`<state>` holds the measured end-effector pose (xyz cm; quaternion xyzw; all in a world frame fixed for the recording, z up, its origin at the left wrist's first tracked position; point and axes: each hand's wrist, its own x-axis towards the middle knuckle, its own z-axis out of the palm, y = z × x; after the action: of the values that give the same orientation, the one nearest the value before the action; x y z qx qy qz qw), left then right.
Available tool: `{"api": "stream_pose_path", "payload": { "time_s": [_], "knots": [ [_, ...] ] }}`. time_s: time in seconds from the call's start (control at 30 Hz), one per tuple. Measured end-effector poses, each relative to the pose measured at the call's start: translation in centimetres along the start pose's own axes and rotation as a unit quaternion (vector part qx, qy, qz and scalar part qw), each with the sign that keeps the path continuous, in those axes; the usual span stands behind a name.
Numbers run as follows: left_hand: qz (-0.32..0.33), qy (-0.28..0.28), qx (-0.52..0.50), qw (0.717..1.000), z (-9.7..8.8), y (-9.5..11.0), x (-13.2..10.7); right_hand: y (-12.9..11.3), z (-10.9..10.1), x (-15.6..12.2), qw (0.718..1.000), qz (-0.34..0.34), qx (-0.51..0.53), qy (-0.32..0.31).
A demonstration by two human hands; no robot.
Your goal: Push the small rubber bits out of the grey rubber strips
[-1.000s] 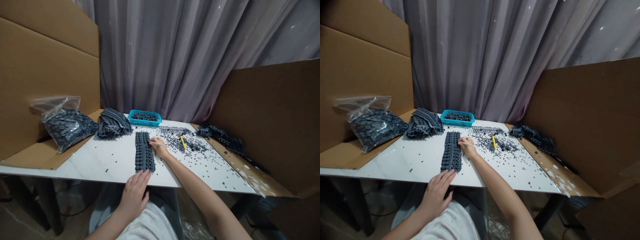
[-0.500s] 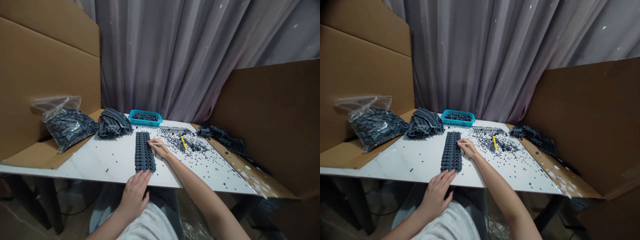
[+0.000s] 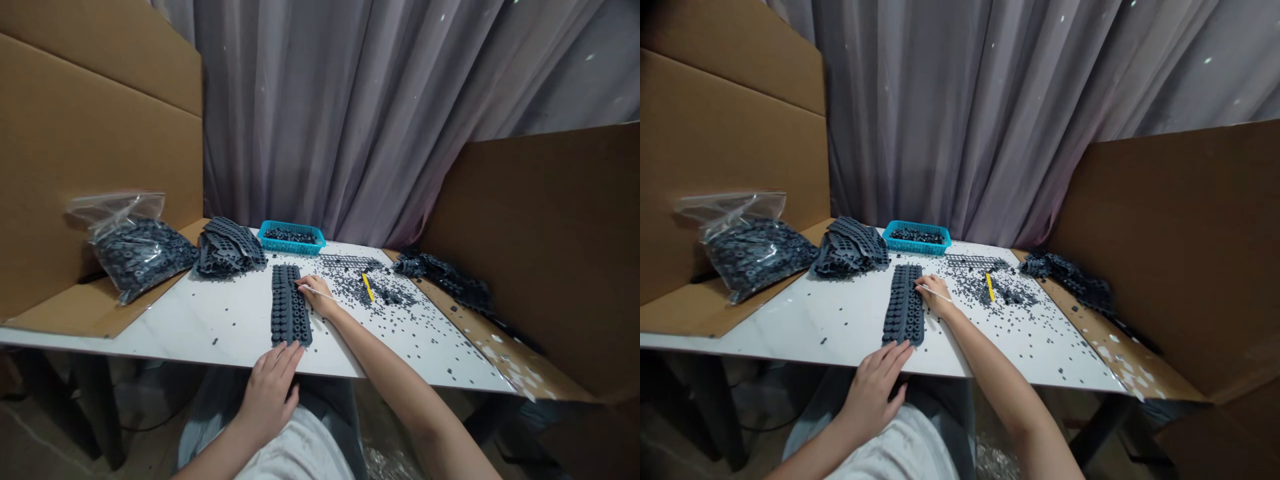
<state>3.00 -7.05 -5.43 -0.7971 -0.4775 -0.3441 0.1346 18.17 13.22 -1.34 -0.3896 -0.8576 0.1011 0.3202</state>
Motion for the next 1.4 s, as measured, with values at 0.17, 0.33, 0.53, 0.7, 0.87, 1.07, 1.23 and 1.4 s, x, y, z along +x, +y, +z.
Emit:
{"api": "stream_pose_path", "payload": {
  "time_s": [0.17,0.33,0.53,0.7,0.87,1.07,1.23,1.4],
  "knots": [
    [-0.002,-0.019,0.005,1.000,0.0,-0.1,-0.1,0.7,-0.1,0.9,0.997,0.055,-0.021,0.042],
    [-0.003,-0.022,0.003,1.000,0.1,-0.1,-0.2,0.6,0.0,0.7,0.996,-0.003,0.088,0.023],
    [-0.002,-0.022,0.002,1.000,0.0,0.0,-0.2,0.5,0.5,0.4,0.995,0.002,0.096,-0.002],
    [-0.002,-0.022,0.001,1.000,0.0,-0.1,-0.2,1.0,0.7,1.0,0.999,0.002,0.037,-0.003],
    [0.003,-0.019,0.000,1.000,-0.1,-0.1,-0.1,1.7,0.5,2.3,1.000,0.017,-0.019,0.001],
    [0.006,-0.033,0.006,0.999,-0.1,-0.1,-0.2,2.6,0.9,2.9,0.998,0.034,0.047,0.022],
    [0.001,-0.021,0.005,1.000,0.0,-0.1,-0.2,2.4,1.5,2.5,0.984,-0.006,0.180,-0.004],
    [0.000,-0.018,-0.002,1.000,-0.1,-0.1,-0.1,2.3,1.5,2.4,0.983,0.013,0.184,0.001]
  ]
}}
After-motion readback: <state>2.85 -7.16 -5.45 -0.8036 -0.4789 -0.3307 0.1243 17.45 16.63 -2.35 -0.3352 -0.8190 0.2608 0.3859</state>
